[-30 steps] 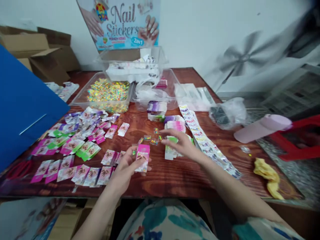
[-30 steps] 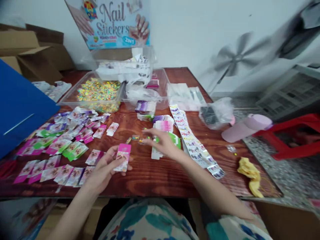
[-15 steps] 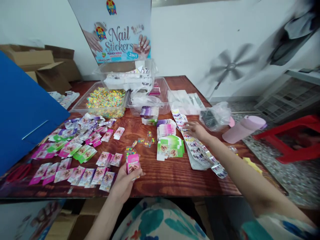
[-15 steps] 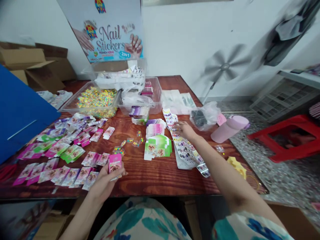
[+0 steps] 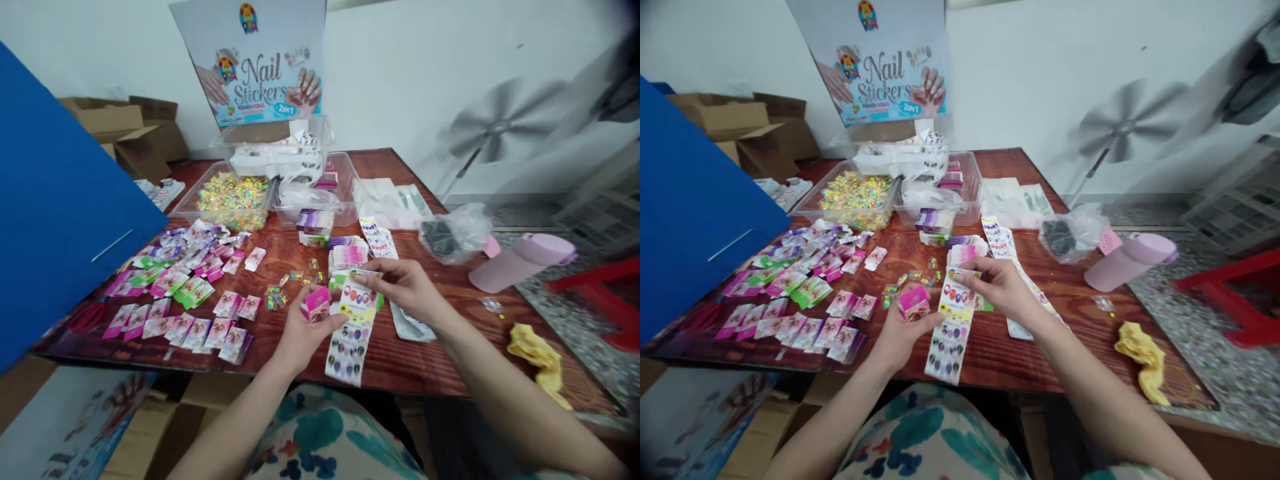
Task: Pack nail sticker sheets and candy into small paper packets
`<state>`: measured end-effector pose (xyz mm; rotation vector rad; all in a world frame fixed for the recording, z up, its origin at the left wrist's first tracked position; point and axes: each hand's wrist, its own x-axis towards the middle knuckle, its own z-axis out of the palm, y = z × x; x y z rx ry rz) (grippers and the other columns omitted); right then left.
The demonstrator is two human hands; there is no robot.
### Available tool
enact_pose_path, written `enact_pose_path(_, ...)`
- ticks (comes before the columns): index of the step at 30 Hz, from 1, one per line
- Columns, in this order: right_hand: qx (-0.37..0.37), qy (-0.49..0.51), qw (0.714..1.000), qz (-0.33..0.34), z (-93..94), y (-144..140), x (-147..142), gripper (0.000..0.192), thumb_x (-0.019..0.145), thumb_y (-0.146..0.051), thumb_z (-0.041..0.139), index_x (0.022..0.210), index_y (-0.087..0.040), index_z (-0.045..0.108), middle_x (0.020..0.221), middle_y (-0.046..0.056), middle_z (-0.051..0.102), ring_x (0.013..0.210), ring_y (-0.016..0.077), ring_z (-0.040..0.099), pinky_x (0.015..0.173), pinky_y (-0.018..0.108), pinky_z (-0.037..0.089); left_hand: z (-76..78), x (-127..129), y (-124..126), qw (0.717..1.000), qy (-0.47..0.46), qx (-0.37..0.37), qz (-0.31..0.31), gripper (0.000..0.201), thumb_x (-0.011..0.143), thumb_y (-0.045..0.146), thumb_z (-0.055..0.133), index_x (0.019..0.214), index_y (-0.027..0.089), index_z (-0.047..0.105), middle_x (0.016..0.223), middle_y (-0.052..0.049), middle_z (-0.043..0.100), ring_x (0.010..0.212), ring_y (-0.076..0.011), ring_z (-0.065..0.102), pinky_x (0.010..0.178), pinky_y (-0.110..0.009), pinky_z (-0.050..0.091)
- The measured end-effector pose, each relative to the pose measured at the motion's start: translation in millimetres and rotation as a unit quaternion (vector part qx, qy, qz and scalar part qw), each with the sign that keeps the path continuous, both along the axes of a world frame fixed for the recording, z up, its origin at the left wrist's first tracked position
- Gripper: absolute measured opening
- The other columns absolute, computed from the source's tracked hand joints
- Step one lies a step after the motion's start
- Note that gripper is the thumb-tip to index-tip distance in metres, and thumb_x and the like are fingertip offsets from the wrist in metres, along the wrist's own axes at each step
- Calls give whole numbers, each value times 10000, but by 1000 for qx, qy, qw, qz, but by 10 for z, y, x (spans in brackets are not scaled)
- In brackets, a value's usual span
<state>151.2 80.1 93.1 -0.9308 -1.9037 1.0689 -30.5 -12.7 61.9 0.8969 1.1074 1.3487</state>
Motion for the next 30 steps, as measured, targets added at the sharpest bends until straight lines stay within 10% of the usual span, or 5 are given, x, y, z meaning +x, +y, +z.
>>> enact_pose_path(4,132,-8,991,-33,-241,-106,-299,250,876,-442,615,897,-221,730,775,44,710,682,177,641,621,296,517,-133,-34,19,997,-30,-16,68,437,584,316,844,874,185,544,763,27,655,699,-132,619,730,-276,504)
enact_pose_path(8,147,-29,986,79,-341,-249,-396,258,951,-379,516,1046,-250,718,929,65,725,829,193,677,748,319,536,-171,-229,-15,993,34,14,112,398,594,310,831,825,191,528,697,60,591,648,-103,564,678,-226,464)
enact_pose_path(17,122,23,991,52,-501,-380,-514,258,957,-290,512,1133,-258,699,930,71,718,839,192,671,747,327,548,-220,-356,-78,995,-41,-48,78,422,570,284,848,896,156,613,784,-3,675,724,-144,626,749,-279,491)
enact_pose_path(24,223,-115,940,231,-512,-361,-421,589,871,-407,639,1419,-289,459,1363,124,537,1229,265,541,997,412,485,-190,-526,-81,980,-139,-125,74,400,465,249,881,766,136,644,642,6,669,555,-137,610,580,-255,476)
enact_pose_path(30,304,-101,936,147,-750,-332,-449,406,972,-147,398,1315,-279,568,1164,103,671,1040,197,649,879,358,550,-189,-578,-160,982,-130,-137,24,401,483,202,883,801,137,650,691,9,683,616,-132,628,638,-248,485)
